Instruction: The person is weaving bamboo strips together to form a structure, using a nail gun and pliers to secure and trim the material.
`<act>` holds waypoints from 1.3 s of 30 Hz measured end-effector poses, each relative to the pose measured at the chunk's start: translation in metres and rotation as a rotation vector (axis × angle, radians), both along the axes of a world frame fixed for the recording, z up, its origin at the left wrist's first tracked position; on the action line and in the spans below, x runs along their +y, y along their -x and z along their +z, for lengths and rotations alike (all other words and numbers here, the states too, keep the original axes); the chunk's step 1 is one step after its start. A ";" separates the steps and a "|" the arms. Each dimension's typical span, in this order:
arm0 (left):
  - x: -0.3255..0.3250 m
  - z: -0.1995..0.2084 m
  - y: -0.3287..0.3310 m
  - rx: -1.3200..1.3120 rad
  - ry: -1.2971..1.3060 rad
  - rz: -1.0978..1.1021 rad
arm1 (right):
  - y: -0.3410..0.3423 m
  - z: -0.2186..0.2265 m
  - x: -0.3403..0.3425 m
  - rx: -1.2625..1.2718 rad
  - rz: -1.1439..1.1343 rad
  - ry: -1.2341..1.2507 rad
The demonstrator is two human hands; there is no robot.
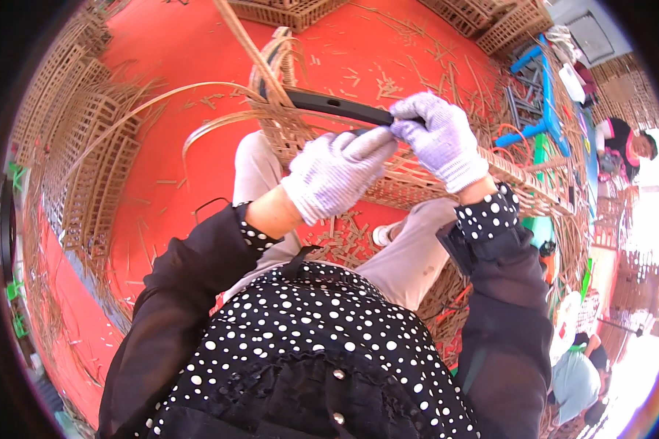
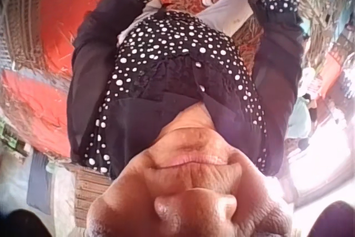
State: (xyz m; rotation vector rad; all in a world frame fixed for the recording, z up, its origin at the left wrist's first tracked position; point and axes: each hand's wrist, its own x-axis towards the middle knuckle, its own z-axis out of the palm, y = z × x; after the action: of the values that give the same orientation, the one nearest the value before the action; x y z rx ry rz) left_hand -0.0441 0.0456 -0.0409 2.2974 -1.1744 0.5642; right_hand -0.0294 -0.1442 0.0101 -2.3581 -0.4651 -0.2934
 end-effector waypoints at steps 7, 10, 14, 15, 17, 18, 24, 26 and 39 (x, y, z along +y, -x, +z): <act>0.028 0.000 -0.001 0.025 -0.059 0.290 | 0.004 0.007 0.004 0.139 -0.084 -0.098; 0.031 0.021 0.002 0.228 -0.208 0.339 | -0.002 -0.001 -0.001 0.047 -0.016 -0.063; 0.010 0.025 -0.008 0.447 -0.278 0.242 | -0.005 -0.001 0.002 0.092 -0.016 -0.109; 0.000 0.028 -0.013 0.541 -0.299 0.171 | -0.005 -0.002 0.002 0.105 0.000 -0.141; -0.015 0.035 -0.015 0.669 -0.301 0.128 | -0.002 0.004 0.002 0.071 -0.005 -0.072; -0.022 0.029 -0.017 0.648 -0.251 0.141 | 0.000 0.006 0.000 0.042 -0.023 -0.003; 0.027 0.040 -0.013 0.428 -0.192 0.219 | 0.000 0.001 0.002 0.124 -0.045 -0.083; 0.041 0.038 -0.015 0.487 -0.340 0.102 | -0.005 0.004 -0.001 0.026 -0.016 -0.031; 0.009 0.038 -0.020 0.606 -0.254 0.006 | -0.001 -0.001 -0.001 0.084 -0.031 -0.078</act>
State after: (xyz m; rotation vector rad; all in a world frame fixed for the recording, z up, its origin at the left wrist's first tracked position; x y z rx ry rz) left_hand -0.0242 0.0546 -0.0025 2.4189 -0.9694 -0.2927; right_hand -0.0287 -0.1449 0.0091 -2.2936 -0.3715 -0.2216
